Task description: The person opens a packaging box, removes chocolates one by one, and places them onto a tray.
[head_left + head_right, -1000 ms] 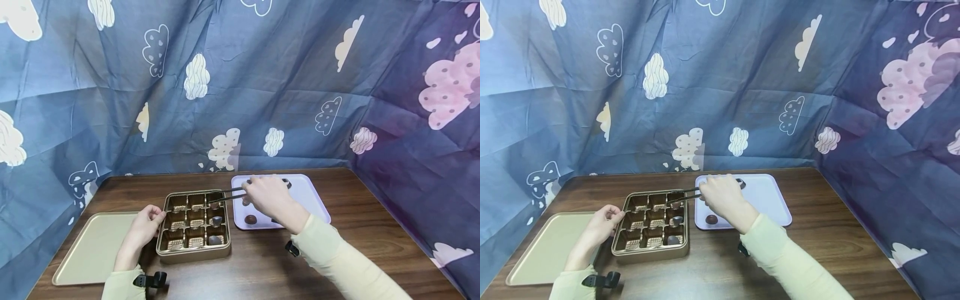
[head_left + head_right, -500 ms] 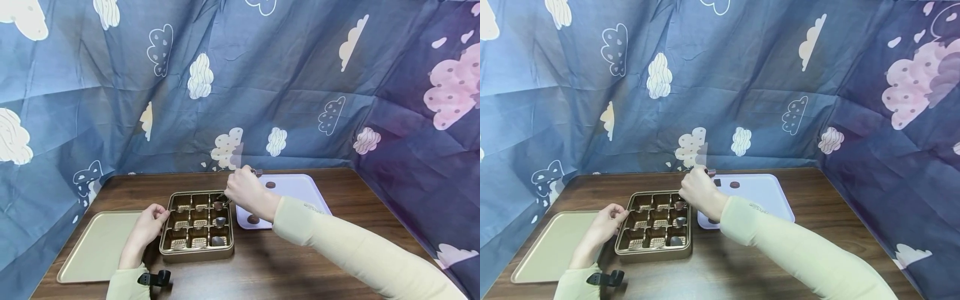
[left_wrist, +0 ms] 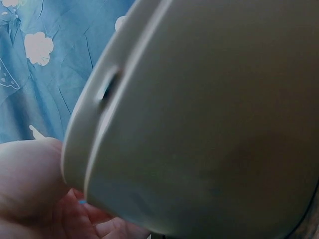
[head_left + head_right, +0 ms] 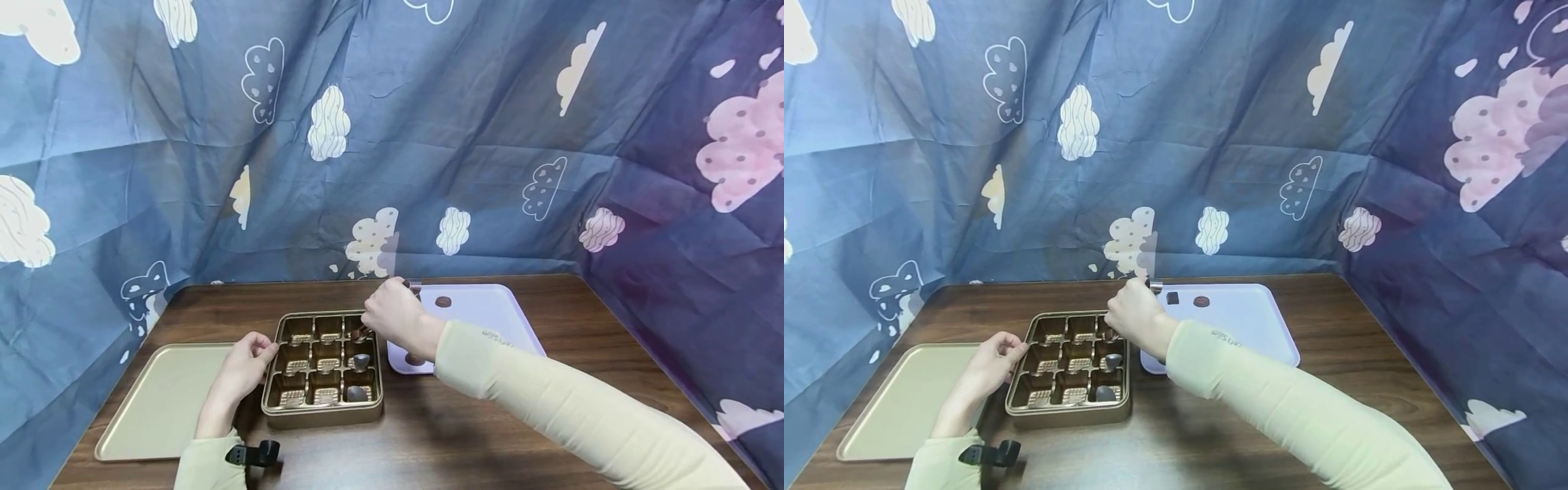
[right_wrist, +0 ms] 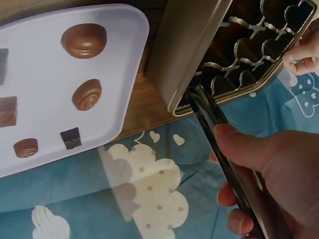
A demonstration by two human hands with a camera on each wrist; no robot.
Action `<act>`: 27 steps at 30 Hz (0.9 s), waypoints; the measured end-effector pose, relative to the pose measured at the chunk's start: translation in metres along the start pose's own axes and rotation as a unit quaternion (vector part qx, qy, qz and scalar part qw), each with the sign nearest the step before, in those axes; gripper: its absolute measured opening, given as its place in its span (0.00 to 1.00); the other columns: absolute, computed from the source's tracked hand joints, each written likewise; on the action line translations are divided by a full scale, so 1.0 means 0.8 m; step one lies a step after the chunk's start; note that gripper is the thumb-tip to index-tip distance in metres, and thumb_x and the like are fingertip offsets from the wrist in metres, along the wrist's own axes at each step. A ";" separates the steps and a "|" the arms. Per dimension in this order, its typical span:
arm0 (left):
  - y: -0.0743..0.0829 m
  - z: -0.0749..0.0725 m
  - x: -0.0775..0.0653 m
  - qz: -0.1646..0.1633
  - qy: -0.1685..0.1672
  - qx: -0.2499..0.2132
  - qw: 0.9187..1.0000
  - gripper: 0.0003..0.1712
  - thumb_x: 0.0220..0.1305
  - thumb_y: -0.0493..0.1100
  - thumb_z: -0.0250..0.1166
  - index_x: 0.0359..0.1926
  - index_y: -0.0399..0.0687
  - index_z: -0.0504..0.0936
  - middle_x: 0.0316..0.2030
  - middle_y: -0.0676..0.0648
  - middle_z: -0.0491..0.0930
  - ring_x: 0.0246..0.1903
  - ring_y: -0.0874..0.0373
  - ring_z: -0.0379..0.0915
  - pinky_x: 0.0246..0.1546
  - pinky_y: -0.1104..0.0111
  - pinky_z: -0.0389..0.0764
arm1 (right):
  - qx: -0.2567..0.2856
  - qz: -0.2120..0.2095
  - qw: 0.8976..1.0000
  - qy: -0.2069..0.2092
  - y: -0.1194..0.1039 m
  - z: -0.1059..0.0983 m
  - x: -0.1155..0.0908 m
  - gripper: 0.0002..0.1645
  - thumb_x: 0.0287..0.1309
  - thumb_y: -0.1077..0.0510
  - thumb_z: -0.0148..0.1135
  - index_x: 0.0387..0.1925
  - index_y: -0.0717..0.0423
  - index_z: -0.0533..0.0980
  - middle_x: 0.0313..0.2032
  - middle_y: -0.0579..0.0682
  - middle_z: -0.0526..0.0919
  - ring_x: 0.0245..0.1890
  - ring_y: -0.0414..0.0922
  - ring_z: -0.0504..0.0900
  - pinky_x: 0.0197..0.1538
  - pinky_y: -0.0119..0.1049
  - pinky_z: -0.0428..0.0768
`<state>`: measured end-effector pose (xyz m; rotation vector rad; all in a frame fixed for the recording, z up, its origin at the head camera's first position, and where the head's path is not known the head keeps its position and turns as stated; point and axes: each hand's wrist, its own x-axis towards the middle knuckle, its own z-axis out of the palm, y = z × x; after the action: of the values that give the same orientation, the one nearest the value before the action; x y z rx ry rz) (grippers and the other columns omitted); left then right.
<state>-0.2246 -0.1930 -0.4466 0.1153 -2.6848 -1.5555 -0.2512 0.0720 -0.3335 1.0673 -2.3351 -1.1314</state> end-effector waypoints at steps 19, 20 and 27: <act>0.006 0.000 -0.001 0.000 -0.005 -0.005 1.000 0.08 0.71 0.37 0.57 0.40 0.34 0.70 0.24 0.47 0.69 0.21 0.54 0.71 0.23 0.62 0.81 | 0.241 0.045 0.965 -0.092 0.128 -0.007 -0.041 0.11 0.58 0.43 0.66 0.27 0.43 0.81 0.24 0.44 0.78 0.23 0.44 0.77 0.24 0.45 0.79; 0.006 0.000 -0.001 0.000 -0.005 -0.005 1.000 0.08 0.71 0.37 0.57 0.40 0.34 0.70 0.23 0.47 0.69 0.21 0.54 0.71 0.22 0.62 0.81 | 0.254 0.049 0.961 -0.095 0.135 -0.007 -0.045 0.10 0.58 0.43 0.66 0.28 0.42 0.81 0.24 0.44 0.78 0.23 0.44 0.76 0.24 0.45 0.79; 0.002 -0.002 -0.002 -0.003 -0.001 -0.006 1.000 0.08 0.70 0.37 0.57 0.40 0.34 0.70 0.23 0.47 0.69 0.21 0.55 0.70 0.21 0.64 0.79 | 0.318 0.076 0.939 -0.106 0.175 0.005 -0.075 0.07 0.58 0.45 0.66 0.26 0.37 0.81 0.26 0.39 0.79 0.27 0.41 0.76 0.33 0.54 0.78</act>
<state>-0.2228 -0.1932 -0.4447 0.1206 -2.6787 -1.5750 -0.2813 0.1753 -0.2261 0.9577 -2.9997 -0.4438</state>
